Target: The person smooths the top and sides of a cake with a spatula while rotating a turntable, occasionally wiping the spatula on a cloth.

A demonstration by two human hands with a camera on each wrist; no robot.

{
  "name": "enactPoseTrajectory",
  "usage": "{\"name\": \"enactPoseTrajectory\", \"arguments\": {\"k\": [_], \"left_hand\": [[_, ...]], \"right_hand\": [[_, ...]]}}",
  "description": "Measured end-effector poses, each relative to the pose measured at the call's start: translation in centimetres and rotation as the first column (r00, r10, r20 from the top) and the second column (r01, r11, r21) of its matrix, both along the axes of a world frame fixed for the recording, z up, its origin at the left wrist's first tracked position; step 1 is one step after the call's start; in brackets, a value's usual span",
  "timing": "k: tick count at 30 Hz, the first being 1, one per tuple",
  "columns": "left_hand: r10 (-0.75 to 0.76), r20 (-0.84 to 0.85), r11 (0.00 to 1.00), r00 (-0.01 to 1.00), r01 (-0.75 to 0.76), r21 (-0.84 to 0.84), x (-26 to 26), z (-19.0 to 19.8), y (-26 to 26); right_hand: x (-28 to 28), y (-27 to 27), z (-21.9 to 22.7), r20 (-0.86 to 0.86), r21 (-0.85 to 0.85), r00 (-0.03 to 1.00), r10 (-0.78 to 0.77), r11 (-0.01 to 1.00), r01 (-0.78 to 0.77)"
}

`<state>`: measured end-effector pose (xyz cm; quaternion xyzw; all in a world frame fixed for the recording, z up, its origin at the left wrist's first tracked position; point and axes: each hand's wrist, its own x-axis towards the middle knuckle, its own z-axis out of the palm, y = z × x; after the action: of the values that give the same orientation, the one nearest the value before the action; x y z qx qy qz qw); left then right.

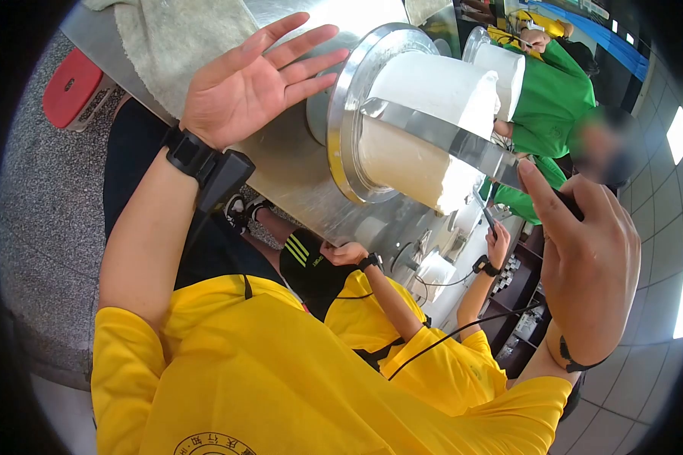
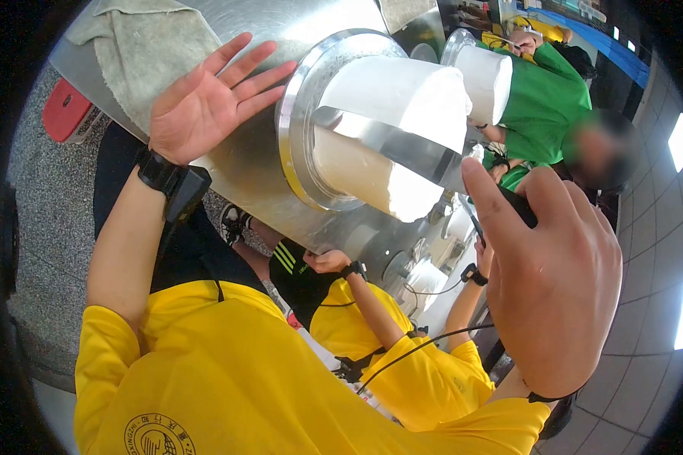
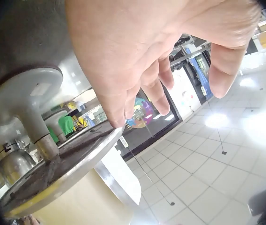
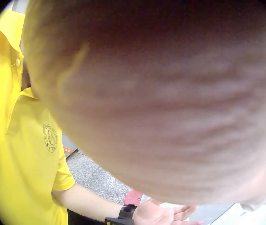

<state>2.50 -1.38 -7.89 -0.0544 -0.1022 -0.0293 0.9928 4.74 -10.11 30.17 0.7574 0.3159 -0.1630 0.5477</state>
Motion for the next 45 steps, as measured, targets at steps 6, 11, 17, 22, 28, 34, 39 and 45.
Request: {"name": "enactPoseTrajectory", "arguments": {"k": [6, 11, 17, 22, 28, 34, 39, 45], "left_hand": [[-0.004, 0.005, 0.999, 1.0, 0.004, -0.036, 0.0, -0.1, 0.0], [-0.001, 0.01, 0.998, 1.0, 0.002, -0.06, 0.0, -0.2, 0.0], [0.008, 0.033, 0.999, 0.999, -0.006, -0.043, -0.1, 0.0, -0.1], [0.009, 0.02, 0.999, 1.0, -0.008, -0.037, 0.0, 0.1, -0.1], [0.024, 0.01, 0.999, 1.0, -0.024, -0.021, -0.1, 0.3, -0.2], [0.026, 0.021, 0.999, 0.999, -0.025, -0.039, -0.1, 0.3, -0.4], [0.029, -0.004, 0.999, 1.0, -0.029, -0.037, -0.3, 0.5, -0.5], [0.02, -0.002, 0.997, 1.0, -0.021, -0.07, -0.4, 0.3, -0.7]], "right_hand": [[-0.5, -1.7, 0.2, -0.021, 0.045, 0.971, 0.237, 0.971, -0.236], [-0.5, -2.0, 0.3, -0.049, 0.07, 0.969, 0.241, 0.969, -0.238], [-1.1, -2.4, 0.5, -0.048, 0.106, 0.974, 0.22, 0.971, -0.214], [-1.3, -2.8, 0.6, -0.048, 0.109, 0.97, 0.238, 0.967, -0.232], [-1.8, -3.4, 0.6, -0.043, 0.115, 0.976, 0.211, 0.972, -0.205], [-2.2, -4.0, 0.9, -0.052, 0.136, 0.975, 0.216, 0.969, -0.207], [-2.8, -4.1, 0.7, -0.055, 0.157, 0.98, 0.192, 0.971, -0.182], [-3.2, -4.8, 0.7, -0.056, 0.161, 0.984, 0.169, 0.974, -0.158]]}}
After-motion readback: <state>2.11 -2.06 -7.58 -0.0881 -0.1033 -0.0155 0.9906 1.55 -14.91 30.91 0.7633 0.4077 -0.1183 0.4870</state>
